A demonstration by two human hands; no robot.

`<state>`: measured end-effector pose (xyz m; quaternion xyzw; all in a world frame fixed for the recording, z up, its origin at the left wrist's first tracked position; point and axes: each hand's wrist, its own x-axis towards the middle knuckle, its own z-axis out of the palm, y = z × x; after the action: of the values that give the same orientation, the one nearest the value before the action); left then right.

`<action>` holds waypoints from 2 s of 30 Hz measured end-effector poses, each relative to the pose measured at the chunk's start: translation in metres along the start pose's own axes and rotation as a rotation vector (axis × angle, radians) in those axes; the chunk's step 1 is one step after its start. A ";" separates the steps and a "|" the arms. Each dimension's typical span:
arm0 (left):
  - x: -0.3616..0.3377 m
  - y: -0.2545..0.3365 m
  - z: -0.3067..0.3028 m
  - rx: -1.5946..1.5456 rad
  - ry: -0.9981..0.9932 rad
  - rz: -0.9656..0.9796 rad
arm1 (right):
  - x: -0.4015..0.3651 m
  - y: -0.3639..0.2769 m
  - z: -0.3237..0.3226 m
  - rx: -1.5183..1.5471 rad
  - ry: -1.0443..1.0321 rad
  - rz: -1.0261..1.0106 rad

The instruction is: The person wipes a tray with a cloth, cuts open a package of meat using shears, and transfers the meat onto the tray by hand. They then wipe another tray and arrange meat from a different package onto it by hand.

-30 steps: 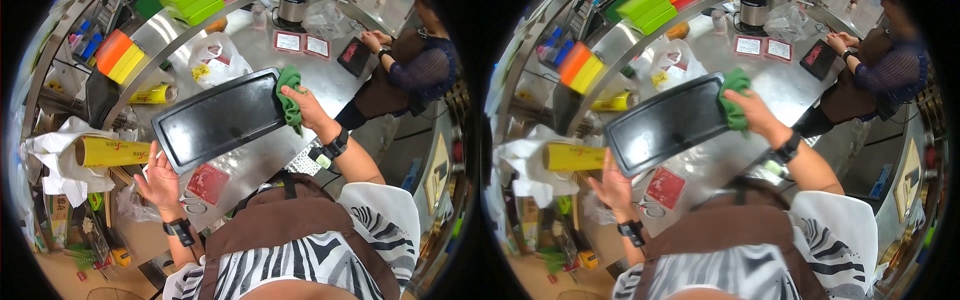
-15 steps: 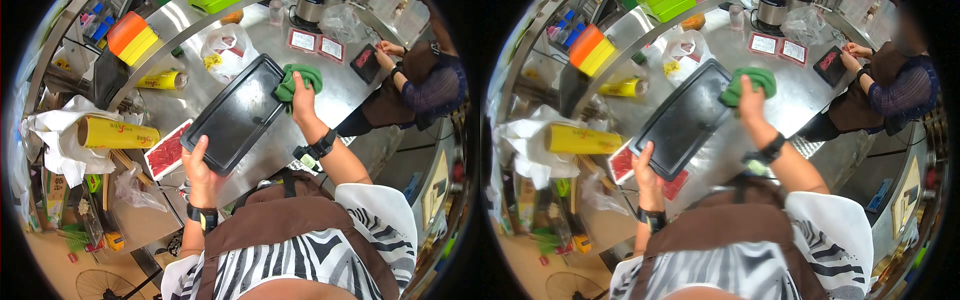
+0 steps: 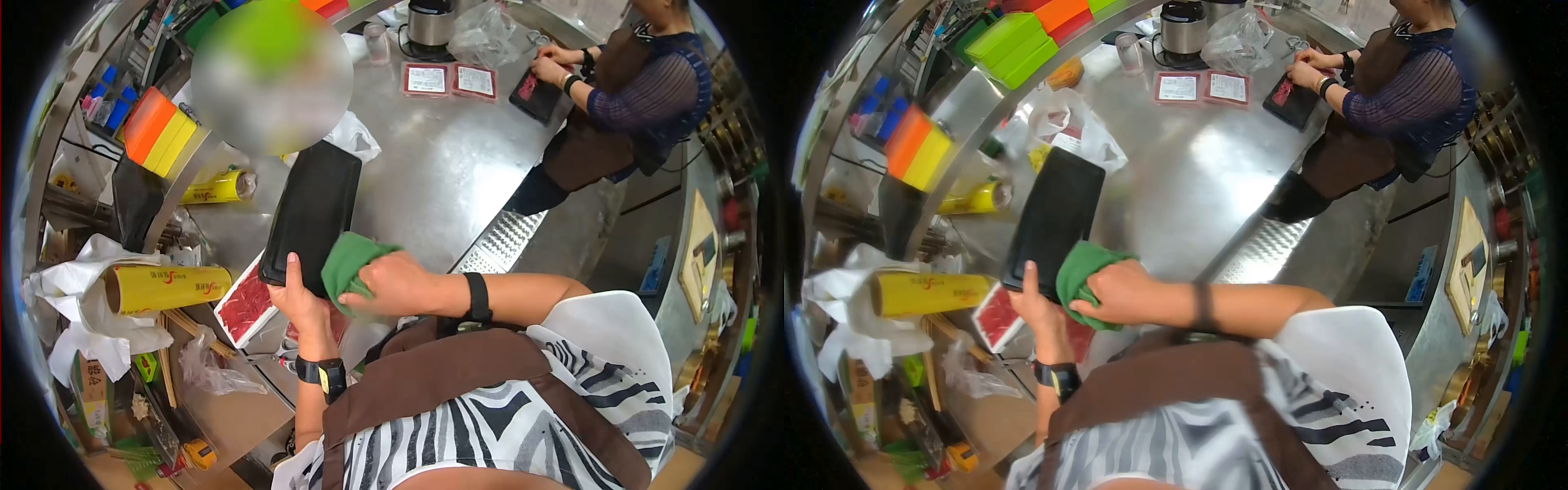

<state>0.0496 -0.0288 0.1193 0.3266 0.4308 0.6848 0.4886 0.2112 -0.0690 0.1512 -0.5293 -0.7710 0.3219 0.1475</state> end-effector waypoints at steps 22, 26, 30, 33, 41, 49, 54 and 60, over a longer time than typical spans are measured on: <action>-0.034 -0.002 -0.037 -0.089 -0.056 -0.273 | 0.029 0.039 0.032 0.040 0.497 -0.570; -0.036 -0.004 -0.059 -0.066 -0.105 -0.285 | 0.066 0.110 0.004 -0.050 0.758 -0.174; -0.040 -0.015 -0.065 -0.067 -0.021 -0.320 | 0.100 0.088 -0.007 0.010 0.768 -0.067; -0.029 -0.007 -0.063 -0.065 0.009 -0.300 | 0.079 0.030 0.033 0.091 0.450 -0.488; -0.039 0.063 -0.150 0.006 0.377 -0.069 | 0.073 0.068 0.054 0.111 -0.001 -0.459; -0.122 0.093 -0.230 -0.051 0.685 0.039 | 0.190 0.002 0.040 -0.270 0.724 -0.504; -0.160 0.089 -0.253 -0.066 0.854 0.061 | 0.170 0.016 0.150 -0.026 0.212 -0.516; -0.189 0.099 -0.270 -0.100 0.907 0.083 | 0.234 0.068 0.222 0.224 -0.025 0.069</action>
<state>-0.1650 -0.2969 0.0923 -0.0136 0.5541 0.7976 0.2380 0.0417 0.0846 -0.0859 -0.5318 -0.7132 0.4175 0.1849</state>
